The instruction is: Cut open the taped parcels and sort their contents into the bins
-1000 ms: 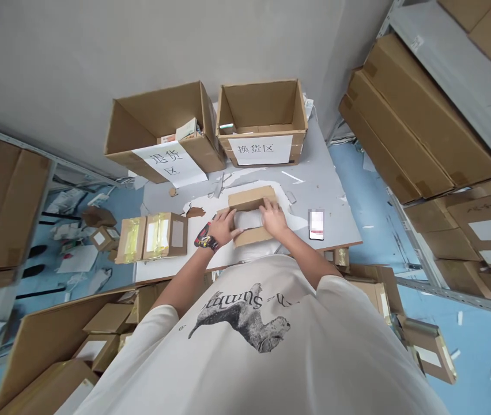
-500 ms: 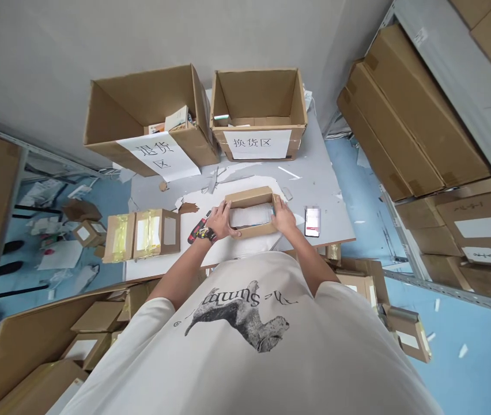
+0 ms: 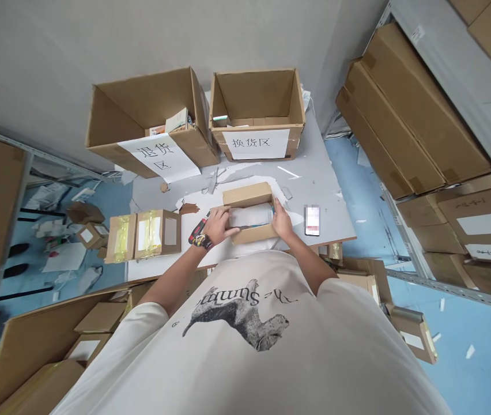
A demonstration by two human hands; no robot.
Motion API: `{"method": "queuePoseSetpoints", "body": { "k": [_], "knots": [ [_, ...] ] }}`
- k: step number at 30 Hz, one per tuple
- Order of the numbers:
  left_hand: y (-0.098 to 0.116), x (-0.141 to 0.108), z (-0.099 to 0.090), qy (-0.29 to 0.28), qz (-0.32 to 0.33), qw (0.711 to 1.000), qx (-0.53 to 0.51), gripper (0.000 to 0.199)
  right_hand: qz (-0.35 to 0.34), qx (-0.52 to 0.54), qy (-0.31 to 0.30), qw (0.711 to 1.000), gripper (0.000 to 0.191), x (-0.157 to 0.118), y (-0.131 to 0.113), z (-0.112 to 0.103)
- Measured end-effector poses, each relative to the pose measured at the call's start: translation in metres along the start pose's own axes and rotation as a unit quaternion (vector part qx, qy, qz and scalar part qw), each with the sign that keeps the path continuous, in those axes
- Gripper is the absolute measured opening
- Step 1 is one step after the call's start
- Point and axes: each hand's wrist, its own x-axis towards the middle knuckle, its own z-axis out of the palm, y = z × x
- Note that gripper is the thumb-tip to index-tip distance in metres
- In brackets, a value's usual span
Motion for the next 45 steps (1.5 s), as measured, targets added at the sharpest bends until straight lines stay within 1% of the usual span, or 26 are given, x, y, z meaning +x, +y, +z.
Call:
{"method": "queuePoseSetpoints", "body": {
  "k": [1, 2, 4, 7, 9, 11, 13, 17, 20, 22, 23, 24, 25, 28, 30, 32, 33, 34, 36, 39, 41, 43, 45],
  "knots": [
    [0.000, -0.002, -0.002, -0.003, 0.012, 1.000, -0.002, 0.050, -0.002, 0.007, 0.003, 1.000, 0.089, 0.001, 0.002, 0.002],
    [-0.001, -0.004, -0.004, -0.010, 0.024, 1.000, -0.002, 0.047, -0.002, 0.013, 0.007, 1.000, 0.089, 0.002, 0.003, 0.003],
    [-0.001, -0.005, -0.005, -0.034, 0.057, 0.998, -0.002, 0.051, -0.001, 0.025, 0.017, 1.000, 0.090, 0.004, 0.006, 0.006],
    [0.001, -0.002, -0.002, -0.080, 0.110, 0.991, 0.001, 0.051, -0.004, 0.045, 0.037, 0.998, 0.089, 0.006, 0.010, 0.011],
    [0.004, 0.001, 0.002, -0.113, 0.135, 0.984, 0.007, 0.053, -0.011, 0.056, 0.047, 0.997, 0.087, 0.006, 0.013, 0.013],
    [0.006, 0.006, 0.003, -0.127, 0.152, 0.980, 0.014, 0.056, -0.017, 0.062, 0.054, 0.996, 0.084, 0.006, 0.016, 0.015],
    [0.008, 0.012, 0.001, -0.113, 0.147, 0.982, 0.027, 0.058, -0.027, 0.065, 0.061, 0.996, 0.080, 0.005, 0.018, 0.014],
    [0.006, 0.028, -0.012, -0.056, 0.087, 0.992, 0.066, 0.065, -0.064, 0.056, 0.097, 0.992, 0.072, 0.001, 0.020, 0.007],
    [-0.001, 0.037, -0.020, -0.034, 0.043, 0.995, 0.085, 0.076, -0.097, 0.025, 0.136, 0.986, 0.064, -0.004, 0.015, -0.008],
    [-0.006, 0.040, -0.022, -0.038, 0.020, 0.996, 0.082, 0.083, -0.124, 0.001, 0.144, 0.982, 0.055, -0.007, 0.006, -0.022],
    [-0.009, 0.041, -0.021, -0.045, 0.010, 0.996, 0.072, 0.085, -0.140, -0.010, 0.133, 0.981, 0.050, -0.008, 0.000, -0.028],
    [-0.011, 0.041, -0.019, -0.054, 0.001, 0.997, 0.060, 0.088, -0.156, -0.023, 0.110, 0.981, 0.047, -0.009, -0.008, -0.034],
    [-0.013, 0.041, -0.017, -0.061, -0.009, 0.997, 0.045, 0.090, -0.171, -0.036, 0.073, 0.982, 0.046, -0.009, -0.016, -0.039],
    [-0.014, 0.041, -0.008, -0.059, -0.034, 0.998, 0.013, 0.095, -0.203, -0.080, -0.081, 0.972, 0.043, -0.005, -0.045, -0.041],
    [-0.012, 0.042, -0.003, -0.046, -0.049, 0.998, 0.003, 0.098, -0.189, -0.110, -0.184, 0.958, 0.045, 0.003, -0.064, -0.034],
    [-0.010, 0.042, 0.000, -0.039, -0.058, 0.998, -0.006, 0.102, -0.155, -0.144, -0.281, 0.936, 0.046, 0.017, -0.078, -0.023],
    [-0.008, 0.042, 0.000, -0.038, -0.060, 0.997, -0.010, 0.103, -0.138, -0.160, -0.314, 0.926, 0.045, 0.025, -0.082, -0.017],
    [-0.008, 0.042, 0.000, -0.039, -0.061, 0.997, -0.012, 0.103, -0.123, -0.175, -0.335, 0.918, 0.045, 0.033, -0.086, -0.012],
    [-0.007, 0.041, 0.000, -0.040, -0.062, 0.997, -0.014, 0.102, -0.095, -0.204, -0.338, 0.914, 0.046, 0.050, -0.088, -0.004],
    [-0.006, 0.040, 0.000, -0.042, -0.067, 0.997, -0.018, 0.102, -0.058, -0.249, -0.308, 0.916, 0.057, 0.071, -0.086, 0.005],
    [-0.006, 0.040, 0.001, -0.038, -0.067, 0.997, -0.020, 0.102, -0.044, -0.272, -0.292, 0.916, 0.061, 0.080, -0.083, 0.009],
    [-0.005, 0.040, 0.001, -0.033, -0.065, 0.997, -0.021, 0.102, -0.042, -0.285, -0.281, 0.915, 0.059, 0.084, -0.080, 0.013],
    [-0.005, 0.040, 0.002, -0.032, -0.064, 0.997, -0.021, 0.101, -0.056, -0.287, -0.271, 0.917, 0.053, 0.085, -0.078, 0.016]
  ]
}}
